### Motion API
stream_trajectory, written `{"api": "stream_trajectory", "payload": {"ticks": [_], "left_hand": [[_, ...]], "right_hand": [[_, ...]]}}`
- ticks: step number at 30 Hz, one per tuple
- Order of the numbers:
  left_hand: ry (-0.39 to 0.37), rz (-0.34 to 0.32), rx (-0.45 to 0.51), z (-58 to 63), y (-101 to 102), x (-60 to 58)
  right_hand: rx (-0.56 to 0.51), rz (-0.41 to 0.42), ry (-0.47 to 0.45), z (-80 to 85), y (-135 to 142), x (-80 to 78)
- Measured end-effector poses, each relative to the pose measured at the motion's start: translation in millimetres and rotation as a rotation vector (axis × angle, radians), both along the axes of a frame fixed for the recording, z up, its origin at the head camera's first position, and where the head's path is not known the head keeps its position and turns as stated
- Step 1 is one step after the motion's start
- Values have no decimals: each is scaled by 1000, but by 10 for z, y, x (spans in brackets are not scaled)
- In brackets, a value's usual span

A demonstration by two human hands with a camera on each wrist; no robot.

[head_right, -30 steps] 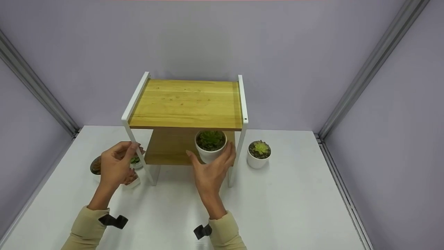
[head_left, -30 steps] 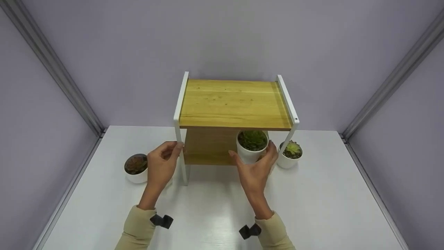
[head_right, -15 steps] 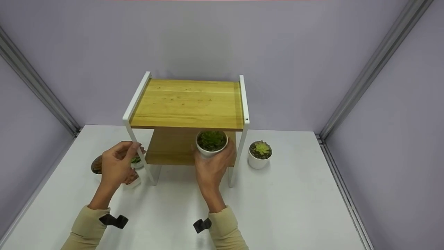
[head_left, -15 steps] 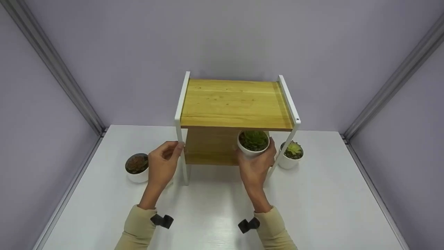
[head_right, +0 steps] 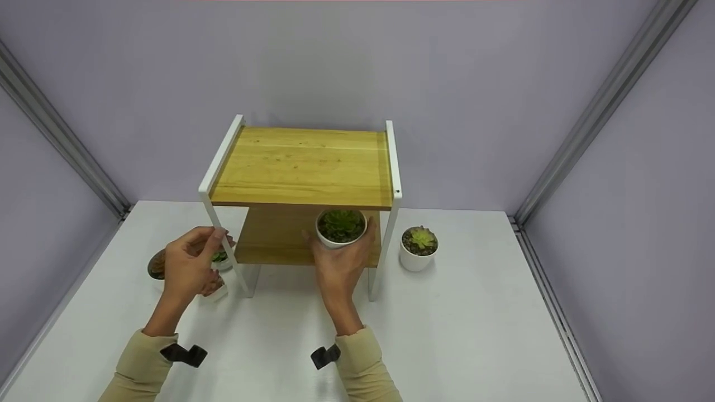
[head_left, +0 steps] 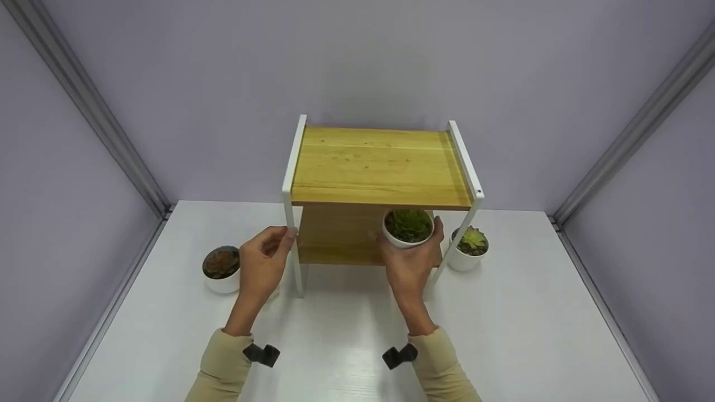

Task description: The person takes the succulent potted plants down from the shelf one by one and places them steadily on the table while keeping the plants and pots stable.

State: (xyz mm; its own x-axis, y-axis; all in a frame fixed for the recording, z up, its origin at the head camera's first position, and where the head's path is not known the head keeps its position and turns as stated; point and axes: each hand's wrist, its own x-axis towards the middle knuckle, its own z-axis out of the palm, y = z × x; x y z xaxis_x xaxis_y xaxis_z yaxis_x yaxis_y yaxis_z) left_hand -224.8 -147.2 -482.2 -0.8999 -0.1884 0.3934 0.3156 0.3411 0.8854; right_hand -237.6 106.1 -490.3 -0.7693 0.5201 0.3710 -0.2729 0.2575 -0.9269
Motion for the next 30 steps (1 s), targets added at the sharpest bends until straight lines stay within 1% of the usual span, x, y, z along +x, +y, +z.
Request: {"api": "stream_trajectory", "payload": {"ticks": [4,11,14,22,30], "left_hand": [[-3,3,0,0,1,-3],[51,-32,10,-13,-11,-10],[58,-30,10,-11,-10,-13],[38,-19,14,1,-6,-5],[19,-21,27,5,-1,-1]], "right_hand": [[-9,3,3,4,-1,-14],[-4,-10,31,7,9,-45],[-2,-13,32,11,11,-47],[2,-13,24,34,2,-32],[32,-42,39,47,-30,-12]]}}
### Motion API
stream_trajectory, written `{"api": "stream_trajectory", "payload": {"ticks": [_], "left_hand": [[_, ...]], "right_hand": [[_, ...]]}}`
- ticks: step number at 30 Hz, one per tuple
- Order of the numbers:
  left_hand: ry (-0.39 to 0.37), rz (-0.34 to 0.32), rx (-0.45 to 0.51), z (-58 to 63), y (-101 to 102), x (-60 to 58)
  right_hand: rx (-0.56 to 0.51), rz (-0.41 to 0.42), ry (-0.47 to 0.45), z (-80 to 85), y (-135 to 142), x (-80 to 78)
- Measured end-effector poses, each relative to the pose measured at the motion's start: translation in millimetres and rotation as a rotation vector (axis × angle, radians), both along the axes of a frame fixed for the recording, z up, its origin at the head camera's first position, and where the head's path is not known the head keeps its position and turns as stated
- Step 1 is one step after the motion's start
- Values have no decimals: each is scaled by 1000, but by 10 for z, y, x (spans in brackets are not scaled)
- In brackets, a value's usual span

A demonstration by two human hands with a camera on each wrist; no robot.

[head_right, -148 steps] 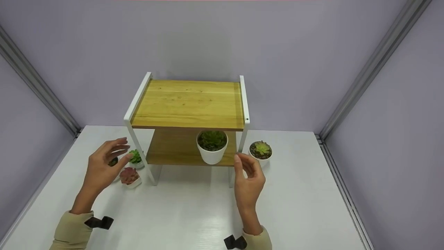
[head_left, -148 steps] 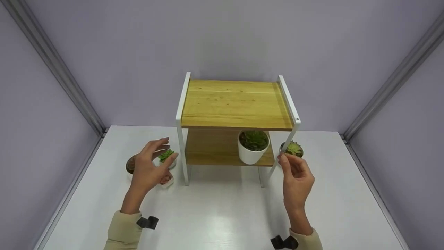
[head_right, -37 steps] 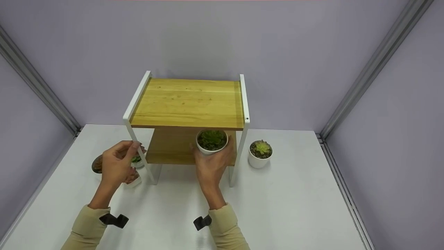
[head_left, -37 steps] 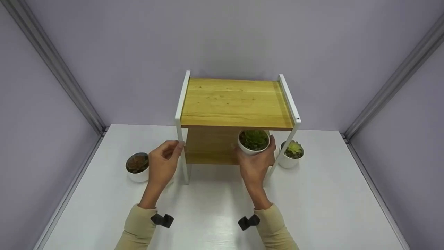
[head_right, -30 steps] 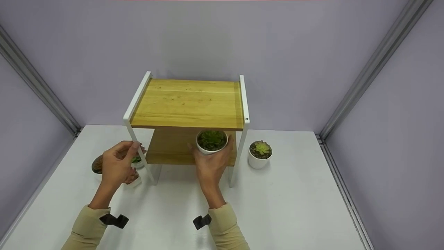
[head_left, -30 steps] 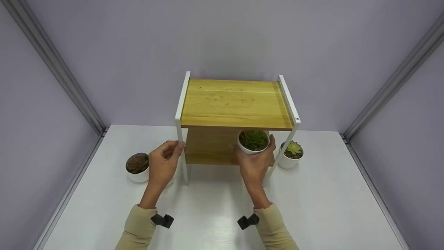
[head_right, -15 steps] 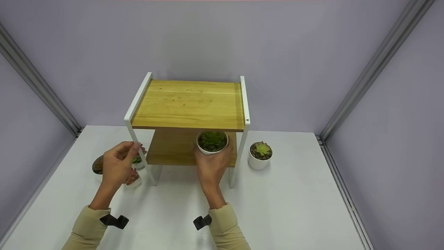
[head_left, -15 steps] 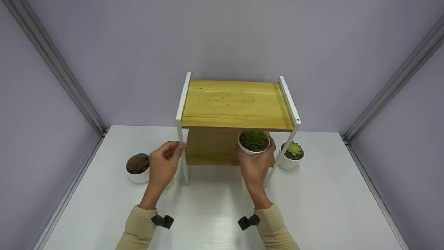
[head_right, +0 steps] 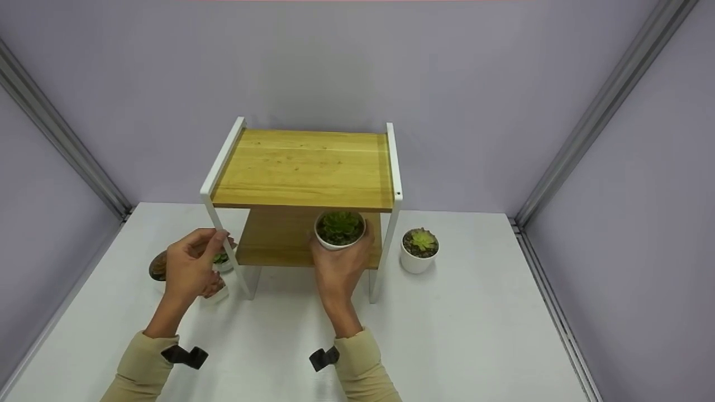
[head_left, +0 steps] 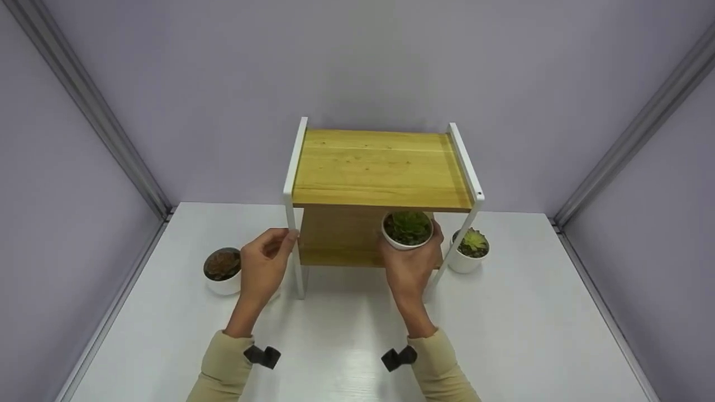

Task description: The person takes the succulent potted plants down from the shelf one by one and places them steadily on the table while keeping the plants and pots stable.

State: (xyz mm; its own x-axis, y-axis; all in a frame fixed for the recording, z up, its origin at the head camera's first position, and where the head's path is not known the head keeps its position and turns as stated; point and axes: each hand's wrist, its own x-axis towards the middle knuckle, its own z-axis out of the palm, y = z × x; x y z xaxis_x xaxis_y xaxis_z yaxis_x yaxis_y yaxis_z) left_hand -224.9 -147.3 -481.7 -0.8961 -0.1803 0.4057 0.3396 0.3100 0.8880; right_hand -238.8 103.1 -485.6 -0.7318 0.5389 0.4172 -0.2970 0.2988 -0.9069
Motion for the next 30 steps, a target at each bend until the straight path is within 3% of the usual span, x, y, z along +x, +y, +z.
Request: {"api": "stream_trajectory", "payload": {"ticks": [8,18,30], "left_hand": [[4,3,0,-8,-4,-3],[-2,4,3,-1,6,-1],[-9,9,9,-9,9,-6]], "right_hand": [[24,-12,18,37,-6,46],[8,34,76,81,8,136],[-41,119,31,104,56,339]]}}
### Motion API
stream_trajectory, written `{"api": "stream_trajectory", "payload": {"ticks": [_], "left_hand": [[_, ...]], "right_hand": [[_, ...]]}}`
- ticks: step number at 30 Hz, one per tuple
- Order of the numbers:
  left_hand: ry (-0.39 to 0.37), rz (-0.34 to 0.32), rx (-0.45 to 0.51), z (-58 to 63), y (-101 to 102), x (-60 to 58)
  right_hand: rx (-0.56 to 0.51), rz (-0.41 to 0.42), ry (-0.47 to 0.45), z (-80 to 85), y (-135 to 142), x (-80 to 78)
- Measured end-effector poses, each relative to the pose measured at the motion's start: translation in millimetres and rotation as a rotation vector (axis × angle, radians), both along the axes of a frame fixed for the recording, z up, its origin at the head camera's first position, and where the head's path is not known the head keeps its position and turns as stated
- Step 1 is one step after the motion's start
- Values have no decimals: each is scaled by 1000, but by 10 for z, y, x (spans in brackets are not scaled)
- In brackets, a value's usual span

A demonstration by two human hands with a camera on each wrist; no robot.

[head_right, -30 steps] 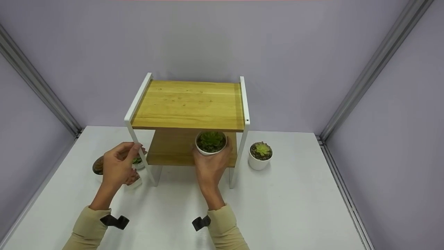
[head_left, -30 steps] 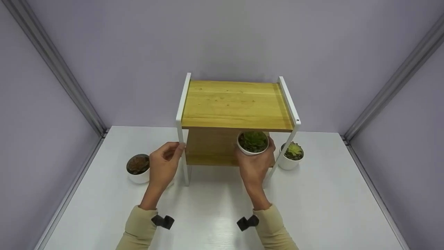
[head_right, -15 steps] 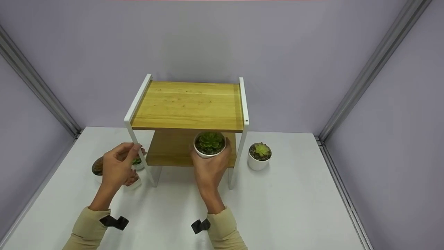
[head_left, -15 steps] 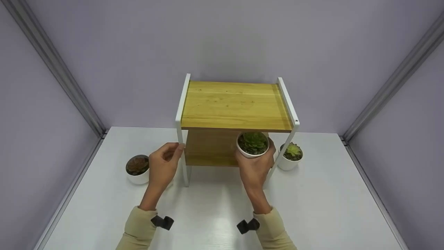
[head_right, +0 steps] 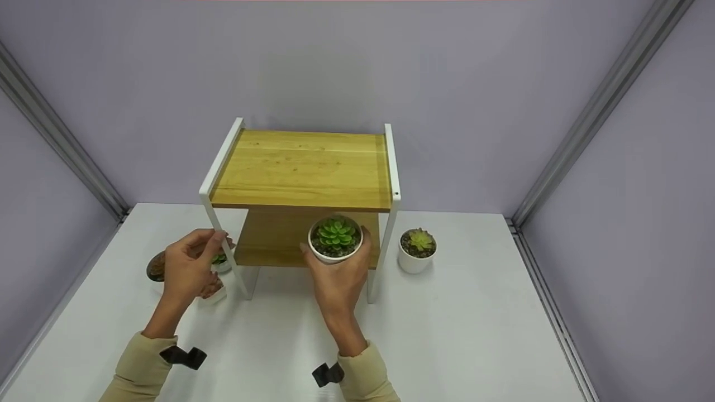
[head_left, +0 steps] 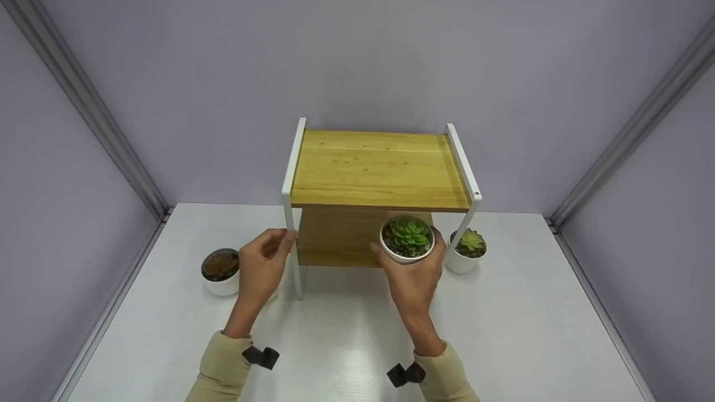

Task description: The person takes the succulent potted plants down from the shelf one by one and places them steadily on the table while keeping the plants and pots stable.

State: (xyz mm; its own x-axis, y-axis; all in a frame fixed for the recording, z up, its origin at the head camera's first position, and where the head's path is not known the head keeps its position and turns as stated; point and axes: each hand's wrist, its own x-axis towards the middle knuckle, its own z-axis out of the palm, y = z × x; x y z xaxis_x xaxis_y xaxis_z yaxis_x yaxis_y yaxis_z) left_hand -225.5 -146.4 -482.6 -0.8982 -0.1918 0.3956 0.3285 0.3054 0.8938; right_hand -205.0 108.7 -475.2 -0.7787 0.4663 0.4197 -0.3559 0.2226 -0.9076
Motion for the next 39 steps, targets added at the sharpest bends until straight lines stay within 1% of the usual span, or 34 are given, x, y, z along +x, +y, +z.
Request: {"api": "stream_trajectory", "payload": {"ticks": [4,10,21,30,39], "left_hand": [[1,-7,7,4,-1,5],[11,-10,-7,-3,-2,5],[0,-3,-15,4,1,12],[-1,-12,10,-12,4,12],[-1,-13,6,-12,-10,9]], "right_hand": [[0,9,-9,-14,19,54],[20,28,-3,-23,36,128],[24,48,3,5,15,327],[40,44,-52,11,46,486],[37,41,-102,12,163,587]]}}
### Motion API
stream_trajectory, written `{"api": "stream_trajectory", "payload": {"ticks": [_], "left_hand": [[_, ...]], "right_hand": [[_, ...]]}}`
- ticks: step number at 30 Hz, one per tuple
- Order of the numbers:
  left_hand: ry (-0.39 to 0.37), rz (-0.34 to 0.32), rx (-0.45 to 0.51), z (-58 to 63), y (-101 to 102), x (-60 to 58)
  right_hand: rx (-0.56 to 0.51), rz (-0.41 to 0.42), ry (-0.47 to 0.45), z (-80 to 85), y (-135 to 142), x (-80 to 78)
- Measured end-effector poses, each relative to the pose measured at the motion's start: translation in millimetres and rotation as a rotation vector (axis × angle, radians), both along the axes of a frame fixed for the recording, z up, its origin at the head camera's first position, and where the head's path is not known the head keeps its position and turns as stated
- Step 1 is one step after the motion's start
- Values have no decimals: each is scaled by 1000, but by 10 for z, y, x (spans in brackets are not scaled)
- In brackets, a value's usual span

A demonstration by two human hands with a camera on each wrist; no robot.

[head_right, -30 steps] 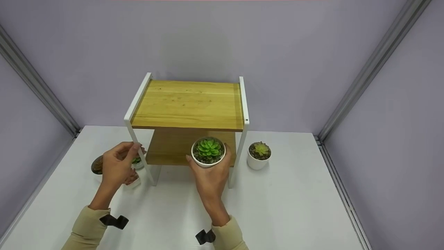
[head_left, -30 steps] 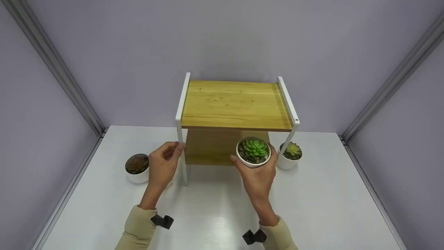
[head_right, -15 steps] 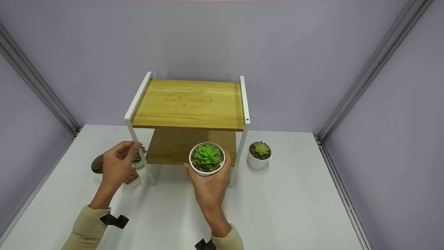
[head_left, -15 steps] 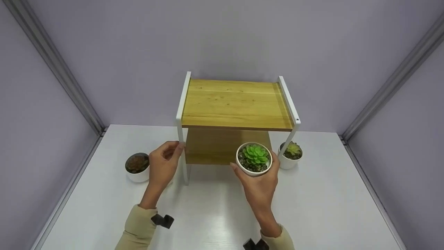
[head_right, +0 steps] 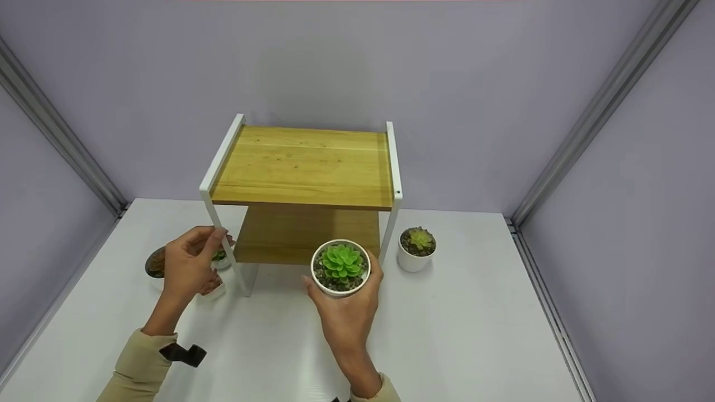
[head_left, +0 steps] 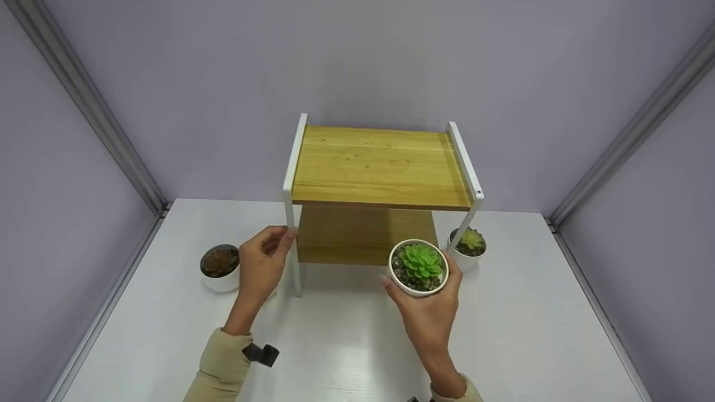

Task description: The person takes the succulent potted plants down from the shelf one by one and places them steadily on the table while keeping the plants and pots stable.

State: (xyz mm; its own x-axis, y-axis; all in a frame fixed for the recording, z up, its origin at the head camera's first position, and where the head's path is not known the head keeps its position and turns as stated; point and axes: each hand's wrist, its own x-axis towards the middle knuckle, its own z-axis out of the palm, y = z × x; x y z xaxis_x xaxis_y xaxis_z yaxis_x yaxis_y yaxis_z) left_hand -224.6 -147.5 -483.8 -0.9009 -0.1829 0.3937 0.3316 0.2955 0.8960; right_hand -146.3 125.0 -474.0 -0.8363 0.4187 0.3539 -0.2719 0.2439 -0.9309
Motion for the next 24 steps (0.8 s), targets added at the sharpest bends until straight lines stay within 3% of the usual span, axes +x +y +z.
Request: {"api": "stream_trajectory", "payload": {"ticks": [24], "left_hand": [[-16,23,-8,4,22,10]], "right_hand": [[37,-139,-79,-19,504,150]]}}
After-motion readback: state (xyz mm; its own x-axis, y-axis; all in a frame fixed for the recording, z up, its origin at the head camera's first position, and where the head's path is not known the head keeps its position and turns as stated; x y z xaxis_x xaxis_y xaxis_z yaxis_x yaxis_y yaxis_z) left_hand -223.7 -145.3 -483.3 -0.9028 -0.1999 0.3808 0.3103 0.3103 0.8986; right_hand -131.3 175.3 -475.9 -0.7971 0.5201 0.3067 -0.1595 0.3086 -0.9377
